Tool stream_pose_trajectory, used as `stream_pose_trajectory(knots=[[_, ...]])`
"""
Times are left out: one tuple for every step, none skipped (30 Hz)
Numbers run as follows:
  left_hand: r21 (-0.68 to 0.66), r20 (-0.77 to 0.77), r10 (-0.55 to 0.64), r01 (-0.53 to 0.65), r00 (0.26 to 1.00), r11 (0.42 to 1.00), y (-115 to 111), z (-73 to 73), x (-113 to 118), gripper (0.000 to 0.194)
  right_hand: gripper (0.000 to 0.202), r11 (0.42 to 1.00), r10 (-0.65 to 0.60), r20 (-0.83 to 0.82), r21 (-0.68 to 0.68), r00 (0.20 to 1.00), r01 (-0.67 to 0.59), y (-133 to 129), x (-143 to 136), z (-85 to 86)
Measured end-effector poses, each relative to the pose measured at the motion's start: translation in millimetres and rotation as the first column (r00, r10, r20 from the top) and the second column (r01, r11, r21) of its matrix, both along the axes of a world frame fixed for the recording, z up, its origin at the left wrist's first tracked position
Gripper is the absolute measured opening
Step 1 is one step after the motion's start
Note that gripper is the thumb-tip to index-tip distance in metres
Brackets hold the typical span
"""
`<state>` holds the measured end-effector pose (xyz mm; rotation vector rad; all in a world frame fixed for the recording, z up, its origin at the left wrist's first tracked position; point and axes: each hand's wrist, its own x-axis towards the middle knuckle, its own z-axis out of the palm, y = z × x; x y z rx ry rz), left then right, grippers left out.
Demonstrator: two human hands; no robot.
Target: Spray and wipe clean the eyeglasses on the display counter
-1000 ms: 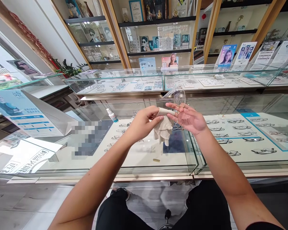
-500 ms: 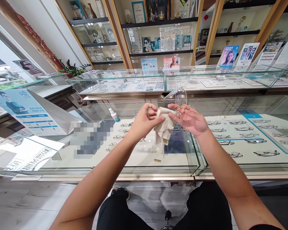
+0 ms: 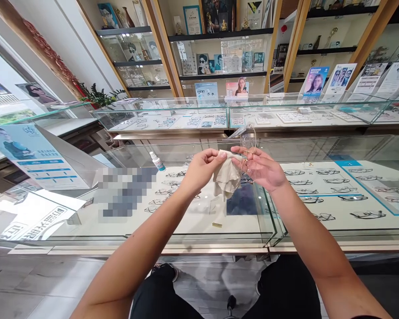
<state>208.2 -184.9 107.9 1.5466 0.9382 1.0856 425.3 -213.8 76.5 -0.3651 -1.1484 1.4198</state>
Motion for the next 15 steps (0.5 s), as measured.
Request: stream_pose_trajectory(knots=[[0.011, -0.012, -0.006, 0.006, 1.0, 1.0, 2, 0.6, 0, 0.066, 0.027, 1.0, -0.008, 0.0, -0.002, 1.0, 0.008, 0, 0, 0.2], [0.033, -0.021, -0.009, 0.01, 1.0, 0.999, 3, 0.8, -1, 0.065, 0.027, 1.0, -0.015, 0.0, -0.004, 1.0, 0.015, 0, 0, 0.2], [0.065, -0.025, -0.011, 0.012, 1.0, 0.998, 5, 0.8, -1, 0.064, 0.027, 1.0, -0.021, -0.001, -0.008, 1.0, 0.021, 1, 0, 0.2], [0.104, -0.026, -0.01, 0.013, 1.0, 0.995, 6, 0.7, 0, 0.063, 0.027, 1.0, -0.024, -0.001, -0.011, 1.0, 0.024, 2, 0, 0.0], [0.143, -0.026, -0.008, 0.012, 1.0, 0.99, 8, 0.6, 0, 0.061, 0.027, 1.0, -0.026, -0.001, -0.015, 1.0, 0.026, 3, 1, -0.3], [0.176, -0.026, -0.006, 0.011, 1.0, 0.984, 9, 0.5, 1, 0.058, 0.028, 0.999, -0.029, -0.005, -0.019, 1.0, 0.029, 4, 1, -0.6], [0.203, -0.026, -0.003, 0.008, 1.0, 0.979, 10, 0.6, 2, 0.056, 0.028, 0.999, -0.034, -0.011, -0.024, 0.999, 0.034, 5, 1, -1.0], [0.222, -0.023, 0.004, 0.001, 1.0, 0.975, 11, 0.9, 4, 0.054, 0.029, 0.999, -0.042, -0.02, -0.031, 0.999, 0.041, 6, 2, -1.3], [0.235, -0.015, 0.011, -0.007, 1.0, 0.972, 13, 1.4, 5, 0.052, 0.029, 0.998, -0.051, -0.033, -0.038, 0.998, 0.049, 6, 2, -1.6], [0.242, -0.001, 0.021, -0.02, 1.0, 0.97, 14, 2.1, 6, 0.05, 0.029, 0.997, -0.062, -0.046, -0.047, 0.997, 0.059, 7, 2, -1.7], [0.248, 0.017, 0.032, -0.035, 0.999, 0.968, 17, 3.1, 7, 0.049, 0.028, 0.996, -0.076, -0.056, -0.055, 0.996, 0.073, 7, 3, -1.8], [0.253, 0.036, 0.047, -0.055, 0.998, 0.966, 19, 4.1, 8, 0.049, 0.026, 0.994, -0.096, -0.061, -0.063, 0.993, 0.092, 8, 4, -1.8], [0.257, 0.052, 0.065, -0.076, 0.997, 0.963, 22, 5.2, 9, 0.048, 0.024, 0.99, -0.124, -0.059, -0.068, 0.991, 0.12, 8, 4, -1.8], [0.26, 0.065, 0.081, -0.096, 0.995, 0.961, 25, 6.3, 9, 0.048, 0.022, 0.985, -0.159, -0.05, -0.069, 0.986, 0.155, 8, 5, -1.9], [0.262, 0.075, 0.097, -0.114, 0.992, 0.958, 28, 7.1, 9, 0.048, 0.021, 0.979, -0.196, -0.035, -0.066, 0.98, 0.193, 8, 5, -2.2]])
